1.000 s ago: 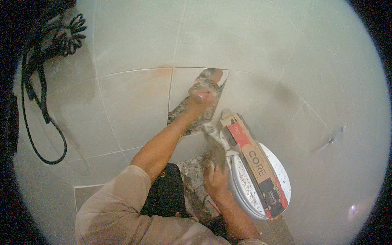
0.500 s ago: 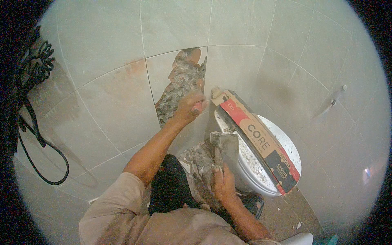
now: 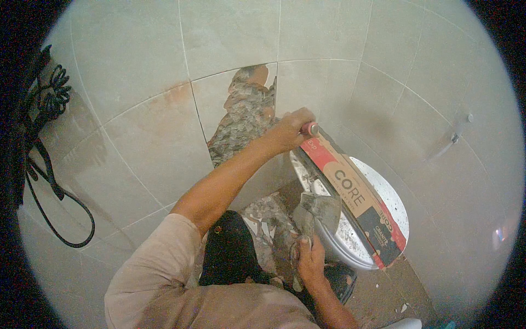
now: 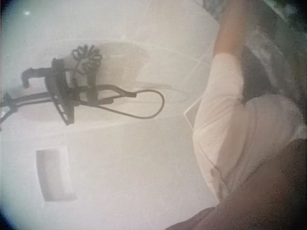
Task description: The person uses a hammer and a chisel to remove wall tiles in a bathroom. They repeatedly strike the chisel against the tiles to break them and pry them off the wall, creating a large hole in the tiled surface.
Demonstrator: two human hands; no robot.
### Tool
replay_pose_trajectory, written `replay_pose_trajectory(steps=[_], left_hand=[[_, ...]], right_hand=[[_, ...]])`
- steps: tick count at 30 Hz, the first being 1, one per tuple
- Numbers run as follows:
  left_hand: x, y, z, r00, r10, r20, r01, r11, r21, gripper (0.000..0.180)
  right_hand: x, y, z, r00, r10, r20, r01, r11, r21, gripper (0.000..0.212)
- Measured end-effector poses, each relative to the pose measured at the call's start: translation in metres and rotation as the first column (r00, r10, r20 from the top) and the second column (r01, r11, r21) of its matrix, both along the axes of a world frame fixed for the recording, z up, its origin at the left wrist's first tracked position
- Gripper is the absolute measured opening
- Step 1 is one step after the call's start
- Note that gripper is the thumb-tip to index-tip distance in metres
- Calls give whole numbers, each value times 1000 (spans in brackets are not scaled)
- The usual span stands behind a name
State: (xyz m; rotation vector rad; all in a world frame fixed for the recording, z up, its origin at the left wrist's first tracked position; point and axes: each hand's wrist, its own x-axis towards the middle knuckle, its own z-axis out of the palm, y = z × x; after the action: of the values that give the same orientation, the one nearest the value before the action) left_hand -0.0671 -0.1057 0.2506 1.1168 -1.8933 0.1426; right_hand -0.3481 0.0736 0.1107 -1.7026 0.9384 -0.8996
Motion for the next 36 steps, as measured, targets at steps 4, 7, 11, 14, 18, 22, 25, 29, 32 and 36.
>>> replay_pose_trajectory(steps=[4,7,11,14,18,22,25,29,32,36], left_hand=[[11,-32,-4,994,70,83,-47,968,-246,39],[19,-40,-3,992,120,25,-113,974,-197,39],[16,-28,8,990,120,70,-117,992,-47,36],[30,-34,7,988,86,125,-70,989,-132,42],[39,-44,4,986,52,158,-20,980,-198,45],[41,-55,12,976,30,217,8,985,-170,42],[49,-59,17,977,89,195,-75,994,-77,38],[57,-52,20,986,54,161,-48,998,-40,33],[40,-70,29,987,5,160,13,993,-113,31],[53,-59,19,983,4,183,10,997,-78,29]], right_hand=[[-5,-9,-14,999,-42,33,40,998,51,47],[-10,-16,-19,997,-72,21,71,997,36,52],[-15,-25,-15,993,-110,-31,112,992,51,57],[-4,-30,-10,992,-127,23,127,992,13,61],[2,-36,2,993,-102,56,102,995,4,61],[12,-58,22,982,-142,127,173,946,-275,55],[20,-86,54,917,-42,396,140,965,-223,51],[49,-97,125,433,318,843,72,921,-384,51],[82,-177,65,795,132,593,484,452,-750,44],[95,-173,58,971,-206,117,236,795,-559,42]])
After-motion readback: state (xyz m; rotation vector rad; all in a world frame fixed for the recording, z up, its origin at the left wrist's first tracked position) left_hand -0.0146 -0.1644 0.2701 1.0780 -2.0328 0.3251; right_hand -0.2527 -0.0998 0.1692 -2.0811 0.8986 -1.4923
